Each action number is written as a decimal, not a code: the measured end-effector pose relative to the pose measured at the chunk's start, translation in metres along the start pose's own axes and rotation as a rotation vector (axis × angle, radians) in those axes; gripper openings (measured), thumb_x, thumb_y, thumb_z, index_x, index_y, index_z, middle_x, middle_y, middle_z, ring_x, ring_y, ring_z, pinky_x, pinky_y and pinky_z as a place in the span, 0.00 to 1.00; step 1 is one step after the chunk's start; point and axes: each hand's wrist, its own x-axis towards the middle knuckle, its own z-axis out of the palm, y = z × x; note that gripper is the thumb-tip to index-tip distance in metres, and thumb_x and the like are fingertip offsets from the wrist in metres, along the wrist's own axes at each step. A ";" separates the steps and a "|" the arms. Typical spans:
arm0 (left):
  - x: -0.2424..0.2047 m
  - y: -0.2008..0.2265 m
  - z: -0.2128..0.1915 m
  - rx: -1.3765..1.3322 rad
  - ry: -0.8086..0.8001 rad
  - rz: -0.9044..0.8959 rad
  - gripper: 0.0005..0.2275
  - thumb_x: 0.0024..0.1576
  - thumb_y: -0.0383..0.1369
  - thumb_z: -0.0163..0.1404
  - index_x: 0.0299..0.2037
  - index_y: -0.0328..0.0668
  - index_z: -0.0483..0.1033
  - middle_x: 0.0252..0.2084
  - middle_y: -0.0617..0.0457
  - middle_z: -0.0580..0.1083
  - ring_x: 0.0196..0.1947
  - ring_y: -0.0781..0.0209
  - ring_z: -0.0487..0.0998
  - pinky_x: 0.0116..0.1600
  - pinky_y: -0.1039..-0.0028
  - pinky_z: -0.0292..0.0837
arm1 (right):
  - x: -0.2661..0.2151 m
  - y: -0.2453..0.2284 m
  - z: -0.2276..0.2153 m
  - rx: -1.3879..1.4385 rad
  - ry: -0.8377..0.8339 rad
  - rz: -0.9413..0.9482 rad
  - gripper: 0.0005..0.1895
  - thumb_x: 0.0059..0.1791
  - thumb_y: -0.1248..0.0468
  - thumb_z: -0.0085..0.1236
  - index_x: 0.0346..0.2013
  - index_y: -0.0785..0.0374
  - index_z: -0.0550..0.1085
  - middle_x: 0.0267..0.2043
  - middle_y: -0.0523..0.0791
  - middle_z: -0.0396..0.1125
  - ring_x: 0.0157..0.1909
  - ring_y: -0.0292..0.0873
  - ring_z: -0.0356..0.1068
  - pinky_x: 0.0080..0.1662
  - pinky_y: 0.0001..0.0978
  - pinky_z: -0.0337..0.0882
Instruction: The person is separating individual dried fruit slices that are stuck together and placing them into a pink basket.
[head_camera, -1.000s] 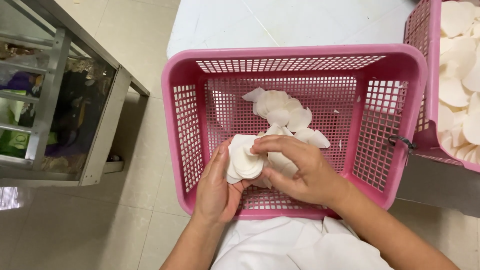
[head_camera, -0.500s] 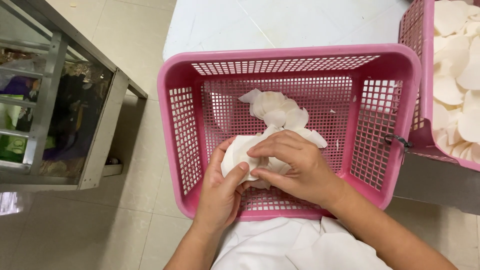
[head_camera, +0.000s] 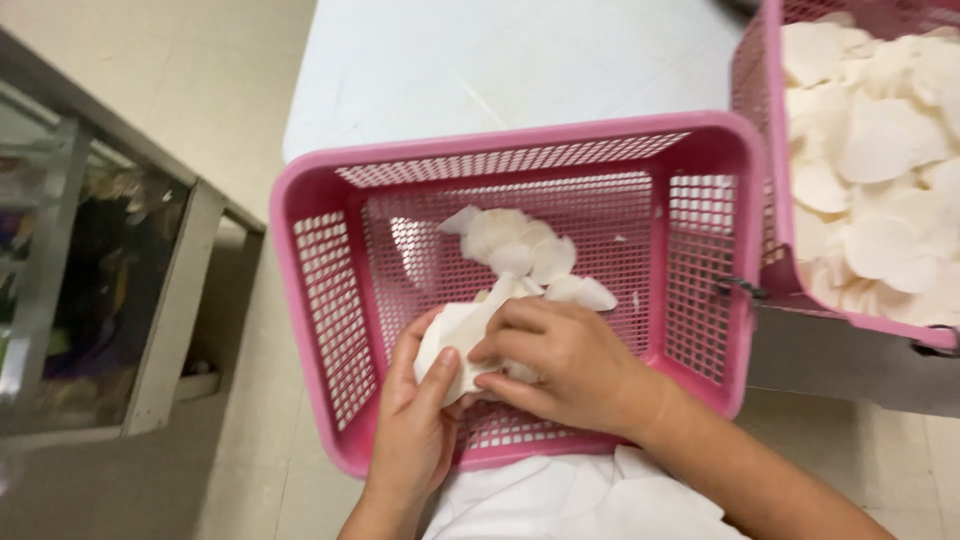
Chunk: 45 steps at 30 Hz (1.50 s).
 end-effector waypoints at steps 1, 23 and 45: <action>0.000 0.001 0.001 -0.001 -0.022 -0.007 0.21 0.59 0.29 0.50 0.63 0.41 0.65 0.52 0.42 0.75 0.42 0.58 0.79 0.36 0.74 0.81 | 0.001 -0.001 -0.006 -0.019 0.008 0.009 0.08 0.50 0.57 0.62 0.38 0.57 0.78 0.37 0.43 0.68 0.35 0.45 0.70 0.38 0.38 0.70; 0.011 -0.006 0.000 0.062 0.173 -0.033 0.24 0.54 0.27 0.51 0.64 0.39 0.67 0.55 0.39 0.76 0.47 0.49 0.79 0.37 0.67 0.79 | 0.009 0.084 -0.199 -0.369 0.273 0.343 0.04 0.69 0.73 0.61 0.56 0.74 0.79 0.49 0.53 0.75 0.51 0.48 0.74 0.53 0.40 0.70; -0.009 0.021 0.024 0.574 -0.207 0.110 0.28 0.58 0.29 0.51 0.70 0.41 0.58 0.61 0.49 0.72 0.55 0.64 0.76 0.58 0.76 0.74 | -0.001 0.010 -0.026 0.419 -0.113 0.310 0.21 0.45 0.63 0.68 0.53 0.58 0.78 0.53 0.43 0.70 0.55 0.41 0.73 0.58 0.35 0.72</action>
